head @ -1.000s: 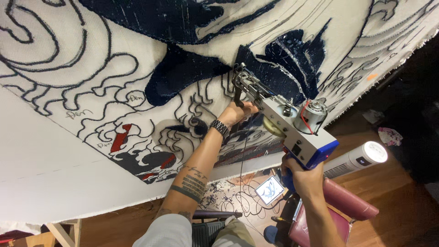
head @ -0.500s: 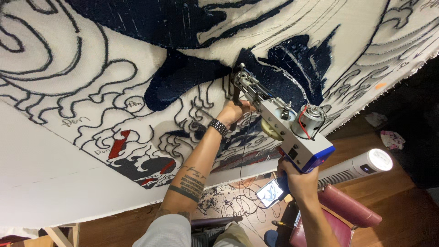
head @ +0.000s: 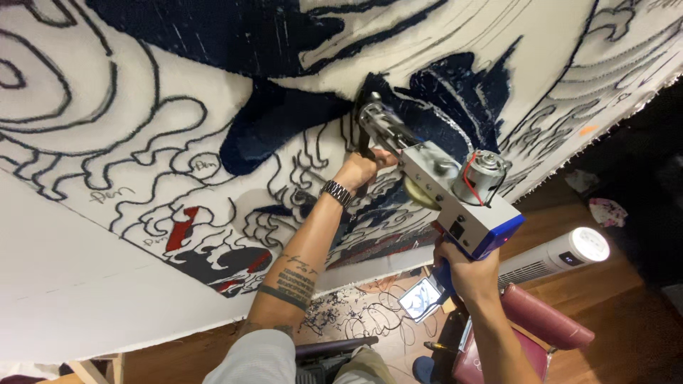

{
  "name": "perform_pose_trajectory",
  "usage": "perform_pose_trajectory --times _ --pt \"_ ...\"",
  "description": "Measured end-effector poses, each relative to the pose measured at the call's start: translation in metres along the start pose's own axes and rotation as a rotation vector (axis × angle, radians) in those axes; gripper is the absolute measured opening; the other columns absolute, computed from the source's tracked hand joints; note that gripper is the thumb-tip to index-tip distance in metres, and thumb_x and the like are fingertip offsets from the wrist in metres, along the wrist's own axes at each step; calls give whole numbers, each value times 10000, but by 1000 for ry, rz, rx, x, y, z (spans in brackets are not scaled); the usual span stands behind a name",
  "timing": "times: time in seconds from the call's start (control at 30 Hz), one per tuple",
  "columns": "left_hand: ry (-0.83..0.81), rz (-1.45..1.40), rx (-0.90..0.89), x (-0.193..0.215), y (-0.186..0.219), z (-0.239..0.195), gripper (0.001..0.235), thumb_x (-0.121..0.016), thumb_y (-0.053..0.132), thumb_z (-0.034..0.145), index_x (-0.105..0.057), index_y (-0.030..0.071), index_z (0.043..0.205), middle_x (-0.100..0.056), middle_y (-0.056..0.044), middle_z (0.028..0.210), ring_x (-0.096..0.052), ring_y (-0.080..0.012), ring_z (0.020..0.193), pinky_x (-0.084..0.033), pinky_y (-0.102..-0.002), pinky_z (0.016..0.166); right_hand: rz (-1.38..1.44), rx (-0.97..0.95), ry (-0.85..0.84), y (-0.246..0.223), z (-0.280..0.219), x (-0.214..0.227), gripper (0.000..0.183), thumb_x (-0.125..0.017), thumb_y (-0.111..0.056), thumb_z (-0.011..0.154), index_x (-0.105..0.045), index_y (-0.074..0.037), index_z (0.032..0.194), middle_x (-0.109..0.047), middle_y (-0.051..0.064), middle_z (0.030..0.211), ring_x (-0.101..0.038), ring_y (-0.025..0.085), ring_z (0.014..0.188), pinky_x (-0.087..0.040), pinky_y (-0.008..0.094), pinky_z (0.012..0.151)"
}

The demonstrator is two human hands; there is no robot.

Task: The person uses a handheld tufting gun to apply dark blue yarn into a stretched fabric canvas, following a pre-drawn design. The person moves the tool across the surface to fill outlined sections with tufted yarn.

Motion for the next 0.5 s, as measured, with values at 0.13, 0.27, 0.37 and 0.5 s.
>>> perform_pose_trajectory --times 0.13,0.27,0.37,0.5 --pt "-11 -41 50 9 -17 3 277 -631 13 904 -711 -96 1146 -739 -189 901 -638 -32 606 -316 -153 445 -9 47 -1 -12 5 -4 160 -602 124 600 -656 -13 662 -589 123 471 -577 188 373 -451 324 400" --pt "1 49 36 -4 42 -20 276 -883 189 805 -758 9 972 -558 -65 545 -501 -89 379 -327 -202 408 32 27 -5 -10 1 -4 146 -610 135 627 -657 14 693 -588 147 496 -578 216 374 -463 339 402" --pt "-11 14 55 -10 45 -19 276 -895 280 794 -770 56 896 -540 -37 529 -486 -80 403 -321 -200 415 63 47 -1 -16 8 -2 153 -605 141 642 -650 20 722 -588 157 518 -580 230 388 -463 348 425" --pt "1 12 32 -5 20 6 261 -918 230 770 -745 55 855 -492 -14 495 -467 -86 365 -314 -208 400 71 60 -6 -18 9 -4 177 -592 139 633 -666 33 755 -599 153 521 -573 210 373 -450 324 413"
Point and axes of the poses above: each hand's wrist, its own z-axis towards the middle knuckle, its own x-axis out of the back of the hand, y = z × x, the point moved 4 cm from there along z, towards the middle knuckle
